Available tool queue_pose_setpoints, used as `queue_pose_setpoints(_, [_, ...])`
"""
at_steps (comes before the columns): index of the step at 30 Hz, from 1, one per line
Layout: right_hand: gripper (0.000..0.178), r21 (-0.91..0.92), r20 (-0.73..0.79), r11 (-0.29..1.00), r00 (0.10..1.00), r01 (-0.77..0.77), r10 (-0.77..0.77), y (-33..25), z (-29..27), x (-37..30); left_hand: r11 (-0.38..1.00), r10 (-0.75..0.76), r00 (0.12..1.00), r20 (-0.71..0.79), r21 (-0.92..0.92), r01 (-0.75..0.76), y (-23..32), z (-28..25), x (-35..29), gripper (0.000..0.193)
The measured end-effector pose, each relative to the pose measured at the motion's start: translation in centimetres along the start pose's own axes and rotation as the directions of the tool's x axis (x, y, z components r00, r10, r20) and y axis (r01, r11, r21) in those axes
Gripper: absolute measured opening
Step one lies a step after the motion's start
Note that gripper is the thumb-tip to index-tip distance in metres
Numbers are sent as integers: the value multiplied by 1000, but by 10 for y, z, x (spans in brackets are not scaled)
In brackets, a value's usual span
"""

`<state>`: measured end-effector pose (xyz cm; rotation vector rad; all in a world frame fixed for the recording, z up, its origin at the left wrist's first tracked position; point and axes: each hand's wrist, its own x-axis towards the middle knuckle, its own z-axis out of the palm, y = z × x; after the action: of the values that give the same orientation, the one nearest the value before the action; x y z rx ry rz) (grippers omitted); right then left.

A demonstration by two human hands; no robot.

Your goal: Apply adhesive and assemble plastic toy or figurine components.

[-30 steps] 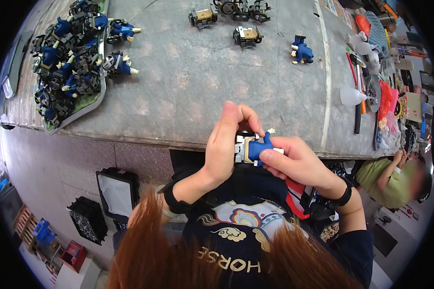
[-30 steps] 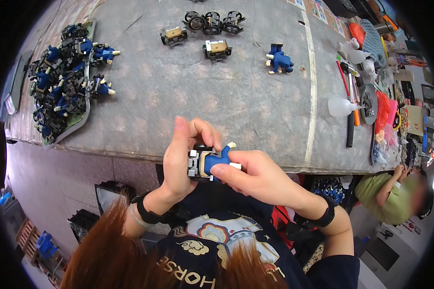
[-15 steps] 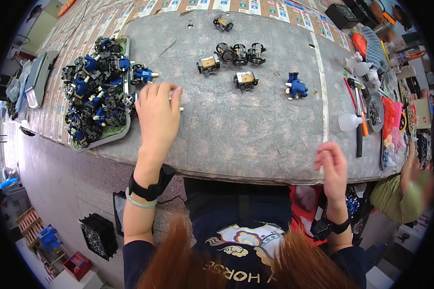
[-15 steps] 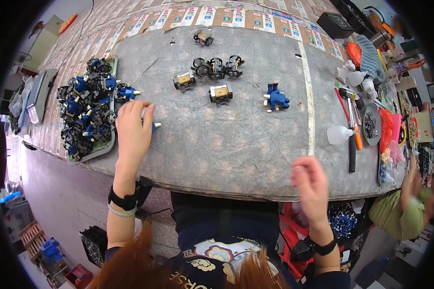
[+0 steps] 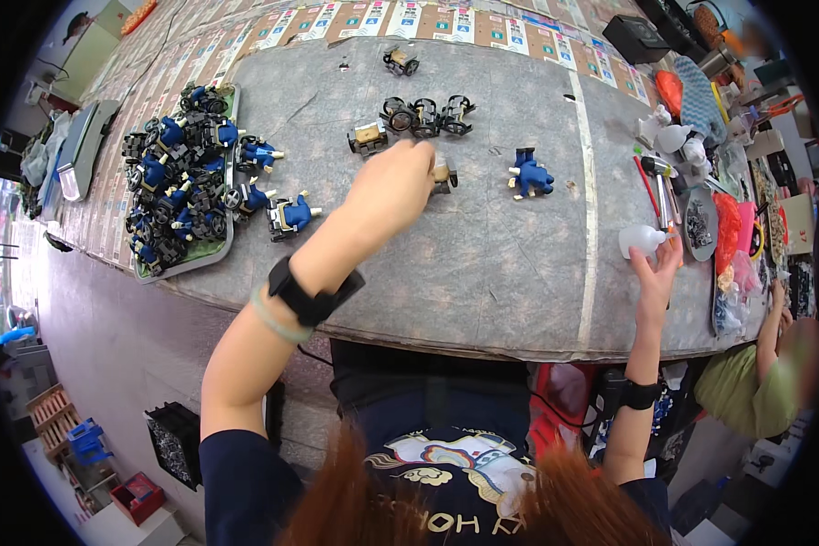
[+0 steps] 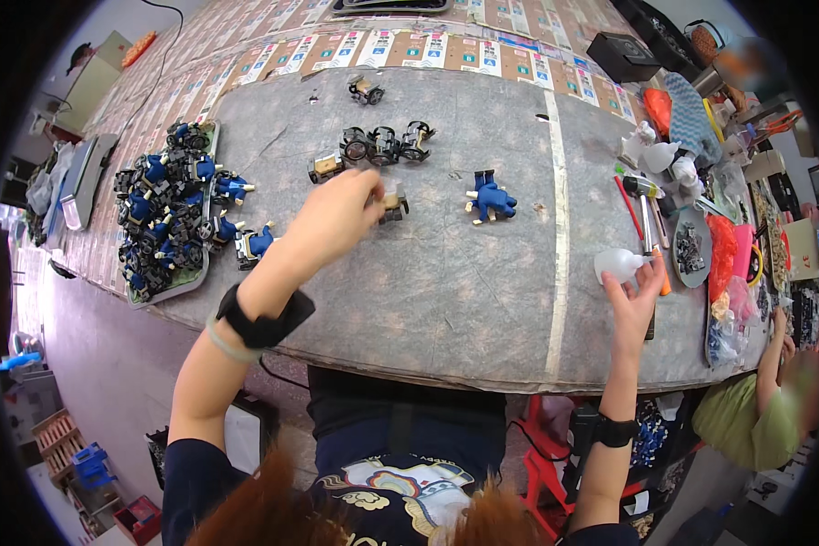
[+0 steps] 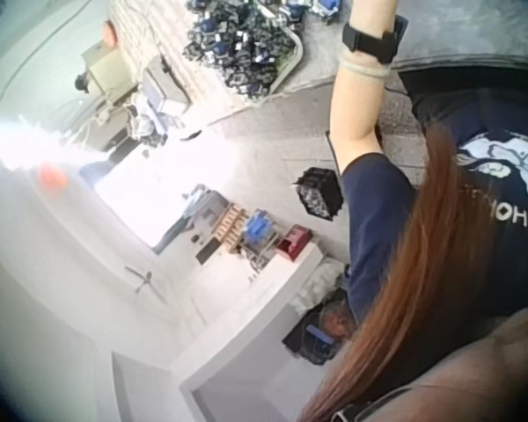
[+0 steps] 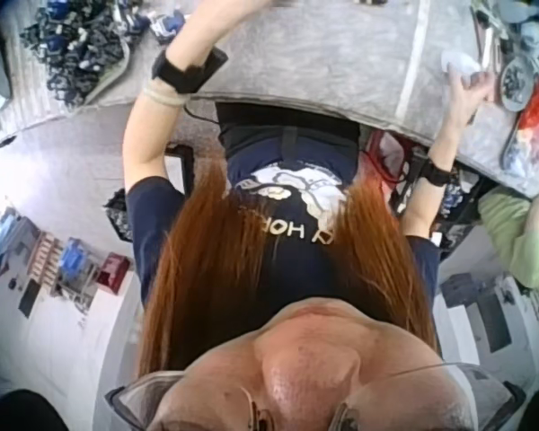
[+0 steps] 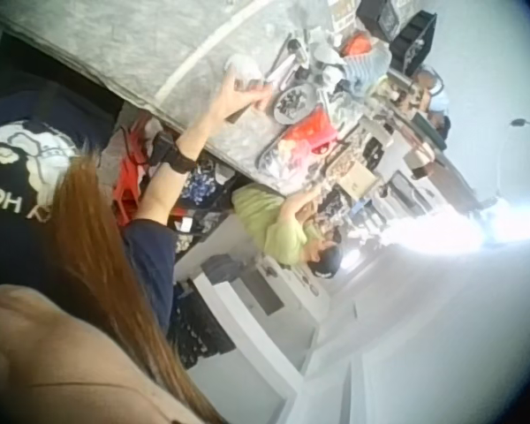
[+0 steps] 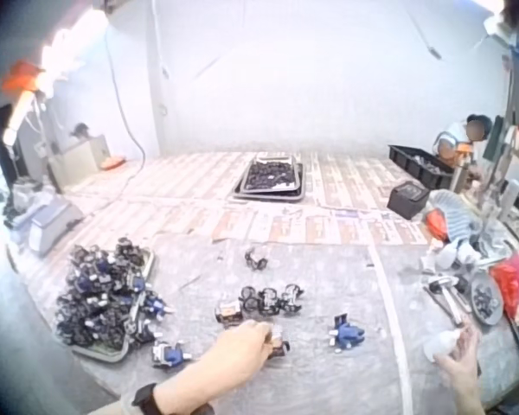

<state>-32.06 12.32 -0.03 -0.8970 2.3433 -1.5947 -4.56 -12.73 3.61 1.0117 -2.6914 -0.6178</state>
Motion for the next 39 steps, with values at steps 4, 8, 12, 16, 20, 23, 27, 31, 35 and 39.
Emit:
queue_pose_setpoints(4, [47, 121, 109, 985, 988, -120, 107, 10, 4, 11, 991, -83, 996, 33, -99, 86, 26, -7, -58, 30])
queue_pose_setpoints(8, [29, 181, 60, 980, 996, -78, 68, 6, 7, 11, 956, -204, 975, 93, -196, 219, 40, 1, -95, 50])
queue_pose_setpoints(12, [32, 408, 22, 910, 997, -76, 73, -31, 14, -17, 954, -90, 996, -28, -288, 78, 27, -3, -101, 73])
queue_pose_setpoints(16, [40, 585, 307, 728, 928, -358, 209, -78, 34, -54, 982, 139, 990, -13, -130, -139, 3, 20, -92, 67])
queue_pose_setpoints(20, [44, 393, 560, 796, 806, -461, 190, -100, 47, -78, 936, 54, 998, -42, -346, -66, 17, 19, -106, 56])
queue_pose_setpoints(23, [40, 384, 587, 784, 785, -487, 200, -106, 54, -90, 657, -130, 991, 30, -746, 109, 28, 19, -119, 51])
queue_pose_setpoints(27, [35, 318, 664, 770, 710, -553, 235, -129, 70, -97, 439, -216, 970, 112, -876, 199, 25, 35, -130, 55])
queue_pose_setpoints(31, [38, 290, 595, 839, 773, -461, 219, -131, 77, -102, 300, -228, 965, 127, -934, 194, 23, 44, -133, 55])
queue_pose_setpoints(35, [40, 416, 513, 801, 839, -430, 184, -134, 90, -107, 427, -191, 978, 88, -889, 164, 21, 41, -131, 53])
queue_pose_setpoints(39, [37, 395, 484, 812, 849, -429, 213, -137, 92, -110, 537, -155, 987, 48, -835, 125, 21, 38, -133, 53])
